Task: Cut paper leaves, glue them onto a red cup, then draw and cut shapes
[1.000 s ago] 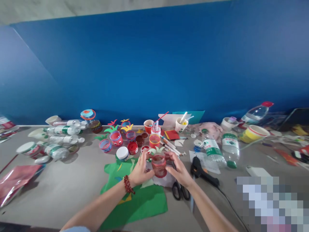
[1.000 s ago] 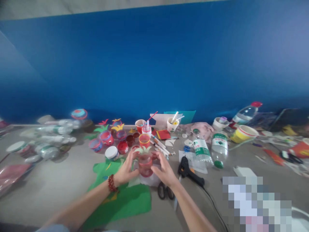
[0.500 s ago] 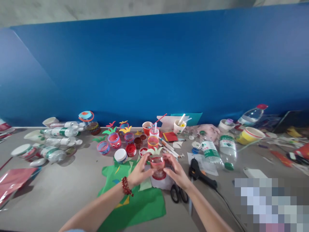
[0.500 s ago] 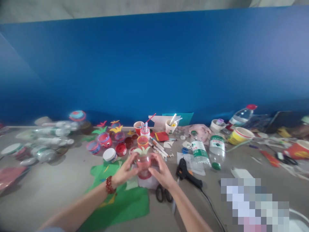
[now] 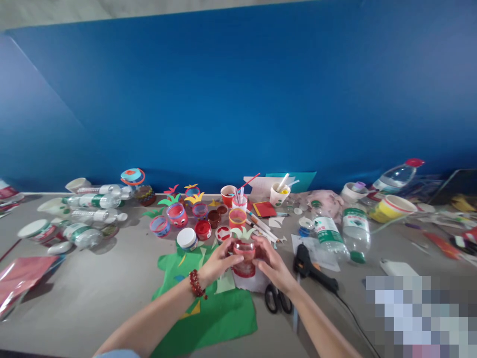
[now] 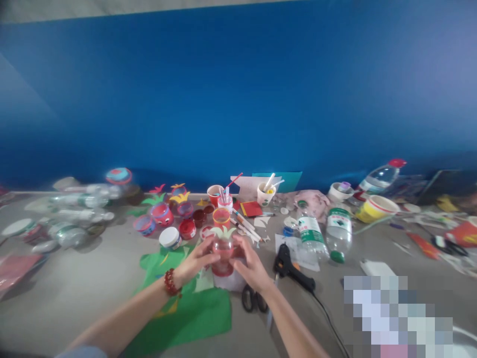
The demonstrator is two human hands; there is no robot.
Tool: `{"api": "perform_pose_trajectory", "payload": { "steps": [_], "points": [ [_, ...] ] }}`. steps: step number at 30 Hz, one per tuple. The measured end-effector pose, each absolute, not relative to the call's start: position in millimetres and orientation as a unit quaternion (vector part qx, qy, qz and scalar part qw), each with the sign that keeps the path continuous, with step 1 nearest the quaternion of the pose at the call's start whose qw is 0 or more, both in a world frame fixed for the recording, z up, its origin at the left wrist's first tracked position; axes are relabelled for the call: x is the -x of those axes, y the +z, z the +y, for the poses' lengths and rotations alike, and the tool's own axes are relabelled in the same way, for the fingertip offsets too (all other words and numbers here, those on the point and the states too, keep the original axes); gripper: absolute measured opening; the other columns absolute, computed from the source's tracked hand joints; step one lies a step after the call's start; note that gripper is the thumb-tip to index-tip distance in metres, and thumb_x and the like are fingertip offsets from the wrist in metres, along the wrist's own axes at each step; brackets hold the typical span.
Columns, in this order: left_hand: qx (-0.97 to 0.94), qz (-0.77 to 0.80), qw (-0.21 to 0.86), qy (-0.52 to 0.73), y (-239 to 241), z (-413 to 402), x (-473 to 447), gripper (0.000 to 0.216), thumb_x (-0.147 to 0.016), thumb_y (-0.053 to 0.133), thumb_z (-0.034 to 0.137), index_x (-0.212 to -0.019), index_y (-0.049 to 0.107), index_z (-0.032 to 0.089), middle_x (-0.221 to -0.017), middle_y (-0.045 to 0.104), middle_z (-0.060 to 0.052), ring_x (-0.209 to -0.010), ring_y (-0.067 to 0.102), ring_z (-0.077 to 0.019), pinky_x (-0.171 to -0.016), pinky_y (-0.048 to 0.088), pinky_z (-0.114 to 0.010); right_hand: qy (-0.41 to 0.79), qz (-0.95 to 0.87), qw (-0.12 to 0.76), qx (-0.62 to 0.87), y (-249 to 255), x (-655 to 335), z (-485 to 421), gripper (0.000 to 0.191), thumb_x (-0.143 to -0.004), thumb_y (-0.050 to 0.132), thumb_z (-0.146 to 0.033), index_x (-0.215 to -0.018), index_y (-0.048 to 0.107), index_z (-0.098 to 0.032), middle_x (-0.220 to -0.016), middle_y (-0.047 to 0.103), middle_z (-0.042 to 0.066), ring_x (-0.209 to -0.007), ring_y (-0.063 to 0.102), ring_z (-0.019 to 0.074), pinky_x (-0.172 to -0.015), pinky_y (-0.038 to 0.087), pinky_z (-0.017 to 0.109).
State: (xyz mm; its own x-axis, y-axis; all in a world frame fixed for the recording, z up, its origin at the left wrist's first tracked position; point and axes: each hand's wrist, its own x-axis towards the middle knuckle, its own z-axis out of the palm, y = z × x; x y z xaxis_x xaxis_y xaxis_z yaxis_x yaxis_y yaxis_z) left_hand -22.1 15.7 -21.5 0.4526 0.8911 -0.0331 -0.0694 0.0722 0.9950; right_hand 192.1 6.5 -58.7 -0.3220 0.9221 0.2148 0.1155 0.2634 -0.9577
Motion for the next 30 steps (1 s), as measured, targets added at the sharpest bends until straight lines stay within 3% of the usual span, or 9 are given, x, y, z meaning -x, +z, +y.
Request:
{"api": "perform_pose_trajectory", "payload": {
  "steps": [6,9,16,20,25,30],
  "points": [
    [-0.622,0.382,0.569,0.378,-24,25,31,0.042,-0.083,0.066,0.037,-0.118,0.056,0.018,-0.118,0.064,-0.01,-0.108,0.061,-0.0264,-0.094,0.048,-0.041,0.45,-0.649,0.467,0.398,-46,-195,7,0.047,-0.089,0.057,-0.034,-0.134,0.045,-0.023,-0.119,0.061,0.011,-0.102,0.063,0.0248,-0.09,0.052,0.04],
    [-0.688,0.411,0.464,0.377,-22,36,37,0.04,-0.083,0.063,0.034,-0.118,0.054,0.016,-0.115,0.063,-0.011,-0.103,0.062,-0.0258,-0.09,0.05,-0.041,0.417,-0.617,0.509,0.432,-43,-199,11,0.04,-0.09,0.056,-0.035,-0.127,0.05,-0.022,-0.113,0.063,0.009,-0.095,0.063,0.0226,-0.085,0.053,0.037],
    [-0.822,0.414,0.225,0.319,-24,52,28,0.06,-0.079,0.066,0.03,-0.133,0.045,0.019,-0.125,0.059,-0.013,-0.117,0.054,-0.0293,-0.098,0.046,-0.046,0.36,-0.573,0.55,0.49,-50,-201,15,0.035,-0.088,0.061,-0.038,-0.117,0.055,-0.02,-0.106,0.065,0.009,-0.087,0.063,0.0209,-0.08,0.053,0.035],
    [-0.855,0.386,0.183,0.294,-27,58,21,0.063,-0.079,0.066,0.034,-0.136,0.042,0.02,-0.128,0.059,-0.014,-0.119,0.053,-0.031,-0.1,0.042,-0.049,0.324,-0.56,0.579,0.496,-46,-202,15,0.029,-0.089,0.06,-0.038,-0.111,0.059,-0.02,-0.101,0.067,0.009,-0.089,0.064,0.0223,-0.083,0.052,0.037],
    [-0.863,0.395,0.146,0.277,-32,56,21,0.058,-0.078,0.062,0.025,-0.133,0.044,0.019,-0.126,0.061,-0.014,-0.118,0.055,-0.0314,-0.099,0.04,-0.05,0.268,-0.52,0.627,0.514,-39,-208,14,0.022,-0.087,0.061,-0.04,-0.096,0.062,-0.02,-0.095,0.067,0.008,-0.085,0.063,0.0223,-0.08,0.052,0.035],
    [-0.854,0.415,0.127,0.288,-36,52,19,0.065,-0.075,0.065,0.025,-0.135,0.042,0.018,-0.123,0.061,-0.015,-0.117,0.054,-0.033,-0.099,0.04,-0.051,0.25,-0.475,0.658,0.529,-34,-213,14,0.023,-0.085,0.063,-0.04,-0.096,0.061,-0.02,-0.094,0.066,0.008,-0.085,0.062,0.0232,-0.08,0.051,0.038]
  ]
}}
